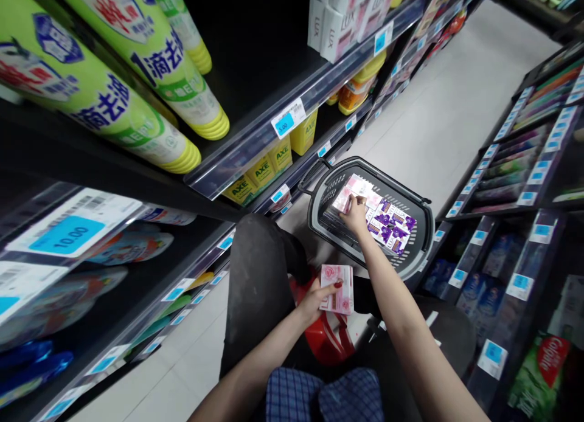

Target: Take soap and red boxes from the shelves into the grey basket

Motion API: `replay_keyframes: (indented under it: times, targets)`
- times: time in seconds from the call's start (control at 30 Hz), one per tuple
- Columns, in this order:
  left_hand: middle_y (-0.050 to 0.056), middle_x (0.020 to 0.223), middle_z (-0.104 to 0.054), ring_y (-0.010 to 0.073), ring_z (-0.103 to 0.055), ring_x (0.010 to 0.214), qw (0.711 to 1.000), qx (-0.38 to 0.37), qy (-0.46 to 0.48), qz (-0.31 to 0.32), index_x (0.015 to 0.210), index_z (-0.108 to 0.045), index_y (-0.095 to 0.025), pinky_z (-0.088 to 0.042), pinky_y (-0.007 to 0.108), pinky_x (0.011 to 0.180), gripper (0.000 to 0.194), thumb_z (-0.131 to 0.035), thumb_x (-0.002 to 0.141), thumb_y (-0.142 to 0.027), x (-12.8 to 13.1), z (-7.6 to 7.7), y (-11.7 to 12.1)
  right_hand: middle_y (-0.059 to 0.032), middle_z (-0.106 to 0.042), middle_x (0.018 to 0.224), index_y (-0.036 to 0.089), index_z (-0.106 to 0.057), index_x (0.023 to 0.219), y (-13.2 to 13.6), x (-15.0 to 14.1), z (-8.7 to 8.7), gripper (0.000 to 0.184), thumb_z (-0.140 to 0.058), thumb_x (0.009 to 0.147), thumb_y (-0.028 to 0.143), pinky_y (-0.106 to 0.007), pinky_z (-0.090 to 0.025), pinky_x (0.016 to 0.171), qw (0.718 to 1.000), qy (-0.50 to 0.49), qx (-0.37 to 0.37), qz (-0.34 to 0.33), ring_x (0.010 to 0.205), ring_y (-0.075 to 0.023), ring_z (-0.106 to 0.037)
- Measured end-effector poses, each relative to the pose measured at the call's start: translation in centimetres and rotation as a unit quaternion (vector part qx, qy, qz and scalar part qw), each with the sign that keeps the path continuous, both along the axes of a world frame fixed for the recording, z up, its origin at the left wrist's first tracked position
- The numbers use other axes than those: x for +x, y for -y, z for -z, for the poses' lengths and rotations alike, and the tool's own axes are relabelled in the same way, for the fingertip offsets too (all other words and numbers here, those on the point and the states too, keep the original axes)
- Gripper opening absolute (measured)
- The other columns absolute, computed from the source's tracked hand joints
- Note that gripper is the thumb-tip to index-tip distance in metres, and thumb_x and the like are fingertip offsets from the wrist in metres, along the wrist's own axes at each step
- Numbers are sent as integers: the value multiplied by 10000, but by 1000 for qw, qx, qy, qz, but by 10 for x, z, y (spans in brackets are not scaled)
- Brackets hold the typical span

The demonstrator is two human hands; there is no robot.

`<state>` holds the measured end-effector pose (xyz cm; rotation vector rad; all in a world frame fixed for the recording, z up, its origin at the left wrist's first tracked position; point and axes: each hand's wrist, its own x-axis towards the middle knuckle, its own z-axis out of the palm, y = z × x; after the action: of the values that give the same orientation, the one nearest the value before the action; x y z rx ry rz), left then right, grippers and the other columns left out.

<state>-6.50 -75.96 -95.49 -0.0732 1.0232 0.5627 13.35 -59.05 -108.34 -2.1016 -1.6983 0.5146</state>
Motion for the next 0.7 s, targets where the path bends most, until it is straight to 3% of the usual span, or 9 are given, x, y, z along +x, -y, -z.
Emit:
replay_keyframes:
  times: [0.2,0.33,0.4,0.5,0.6,0.7]
  targets:
    - [74,837,-714,239,-697,773,1000,-1,-5,-4,917,-590,-143,-544,313,693,479,-840,509,-121,1,-3,-1,-234,-316,1306,43,-378,1371,1,-4,-4,815,-685,633,198,-450,-371,1037,1000,-2,-11,7,1244,-327,-400]
    - [80,841,-713,241,-695,787,1000,0,-8,-1,920,-590,-140,-538,310,700,464,-832,524,-123,1,-3,-1,-232,-369,1300,54,-408,1359,-1,-2,-13,822,-721,652,333,-486,-352,1034,999,-6,9,30,1236,-341,-395]
    - [83,837,-713,239,-694,776,1000,-2,-10,0,920,-592,-134,-538,312,701,470,-834,517,-123,0,-3,-1,-227,-420,1290,67,-441,1330,-6,7,-19,722,-661,729,401,-489,-343,1034,993,-27,24,115,1229,-331,-414]
    - [85,837,-713,237,-692,769,1000,-4,-11,0,934,-594,-125,-541,317,708,500,-844,501,-131,0,-2,0,-237,-501,1263,46,-496,1262,-18,30,-25,536,-534,832,365,-439,-367,1017,964,-66,6,256,1203,-303,-481]
    - [85,851,-712,248,-692,817,1000,-2,-15,2,944,-592,-125,-540,327,746,522,-852,491,-141,1,0,1,-180,-660,1021,58,-595,1119,-29,52,-26,392,-514,843,325,-375,-462,888,953,-91,-45,285,993,-265,-630]
    - [85,869,-712,260,-688,864,1000,3,-17,3,948,-586,-126,-535,338,780,538,-857,484,-152,2,2,2,-91,-691,736,99,-657,971,-35,64,-23,305,-553,833,351,-309,-500,742,946,-109,-86,292,733,-215,-680]
